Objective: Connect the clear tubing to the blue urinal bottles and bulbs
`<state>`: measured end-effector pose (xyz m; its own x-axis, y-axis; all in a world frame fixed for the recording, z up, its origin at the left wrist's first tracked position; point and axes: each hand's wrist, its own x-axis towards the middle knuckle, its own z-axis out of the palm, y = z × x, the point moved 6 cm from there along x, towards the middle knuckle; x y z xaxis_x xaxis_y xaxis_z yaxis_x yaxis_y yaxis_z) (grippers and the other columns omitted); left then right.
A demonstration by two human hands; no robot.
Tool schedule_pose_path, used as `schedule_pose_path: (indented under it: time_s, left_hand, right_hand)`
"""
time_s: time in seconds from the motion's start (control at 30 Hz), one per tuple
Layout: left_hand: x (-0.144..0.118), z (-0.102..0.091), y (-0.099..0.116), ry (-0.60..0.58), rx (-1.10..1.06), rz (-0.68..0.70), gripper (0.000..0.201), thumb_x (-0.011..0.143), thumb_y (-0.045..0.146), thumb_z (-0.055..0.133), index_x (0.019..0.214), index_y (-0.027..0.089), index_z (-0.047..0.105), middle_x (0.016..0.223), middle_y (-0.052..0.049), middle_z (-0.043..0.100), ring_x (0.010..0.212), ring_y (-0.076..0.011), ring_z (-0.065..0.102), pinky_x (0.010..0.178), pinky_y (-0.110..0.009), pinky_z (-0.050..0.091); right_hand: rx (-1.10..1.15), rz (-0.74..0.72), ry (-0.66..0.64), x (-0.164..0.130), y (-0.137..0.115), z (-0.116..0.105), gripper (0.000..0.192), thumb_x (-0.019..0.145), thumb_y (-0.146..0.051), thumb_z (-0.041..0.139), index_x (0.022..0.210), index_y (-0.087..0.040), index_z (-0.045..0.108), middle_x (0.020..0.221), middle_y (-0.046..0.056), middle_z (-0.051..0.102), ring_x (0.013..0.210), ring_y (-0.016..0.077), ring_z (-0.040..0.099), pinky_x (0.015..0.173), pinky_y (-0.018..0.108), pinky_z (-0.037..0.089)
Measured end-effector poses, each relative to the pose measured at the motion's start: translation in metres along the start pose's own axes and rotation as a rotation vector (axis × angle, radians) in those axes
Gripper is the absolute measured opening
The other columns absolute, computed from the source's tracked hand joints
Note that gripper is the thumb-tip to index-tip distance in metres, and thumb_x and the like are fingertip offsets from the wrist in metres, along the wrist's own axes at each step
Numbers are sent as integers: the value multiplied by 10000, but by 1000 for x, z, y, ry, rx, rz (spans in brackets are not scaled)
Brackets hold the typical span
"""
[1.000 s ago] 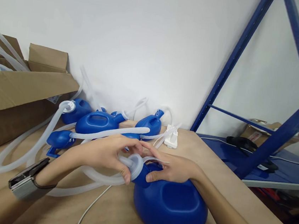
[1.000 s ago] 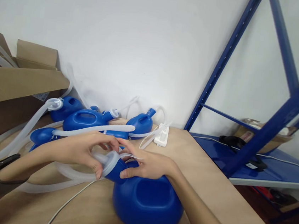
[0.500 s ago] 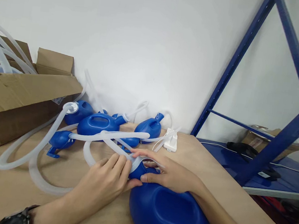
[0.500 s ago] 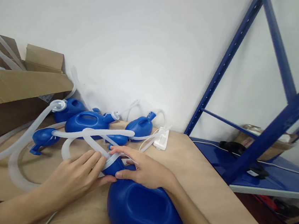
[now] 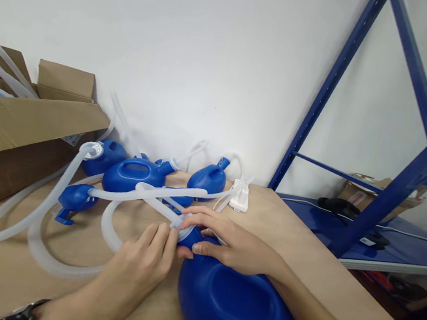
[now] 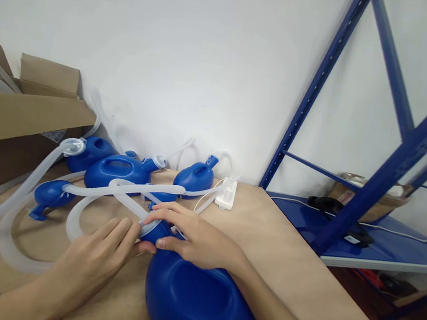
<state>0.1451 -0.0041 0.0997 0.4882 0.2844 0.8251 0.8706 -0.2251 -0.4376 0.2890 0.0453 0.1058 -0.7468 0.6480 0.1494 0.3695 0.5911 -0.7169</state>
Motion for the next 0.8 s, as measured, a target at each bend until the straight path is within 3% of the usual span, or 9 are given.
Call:
schedule_pose_path:
  time_s: [0.13,0.23,0.33,0.43,0.67,0.8]
  left_hand:
    - [-2,7,-6,21,-83,15,522,675,668,614,848,181,550,695,12,570,766,14,415,709,-173,162]
    - [-5,15,-10,-11,-91,-65,603,654,745,560,870,183,594,725,14,611,726,19,441,688,-142,182]
    - [-11,25,-7,-54,-165,-67,706,642,809,490,990,210,625,843,23,673,717,20,507,657,-107,236]
    - [-16,36,-5,-63,-213,-55,755,636,819,474,1082,225,612,940,30,695,688,20,537,639,-101,310]
    - [-19,47,-7,64,-286,46,709,580,797,515,879,158,589,718,27,624,645,42,548,603,-88,334]
    - [-16,50,-10,-7,-285,59,711,627,784,499,909,142,615,710,14,650,621,43,539,603,-57,312]
  right_hand:
    - [63,33,28,-1,7,-1,364,942,-316,683,1296,-283,605,1505,17,487,1394,202,461,1132,364,421]
    - [171,87,37,-2,12,0,475,921,-362,708,1363,-292,547,1504,27,470,1378,203,472,1121,372,434]
    - [258,160,38,-4,15,1,603,900,-353,727,1437,-308,457,1503,24,451,1370,186,471,1143,373,415]
    - [226,182,22,-3,13,1,576,890,-328,727,1410,-296,483,1495,24,458,1353,187,478,1152,380,401]
    - [167,143,8,4,13,-1,546,863,-312,743,1356,-279,513,1400,28,517,1241,187,528,1030,354,494]
    - [164,160,36,2,15,-2,575,845,-341,767,1359,-286,517,1417,25,507,1213,181,537,994,331,508]
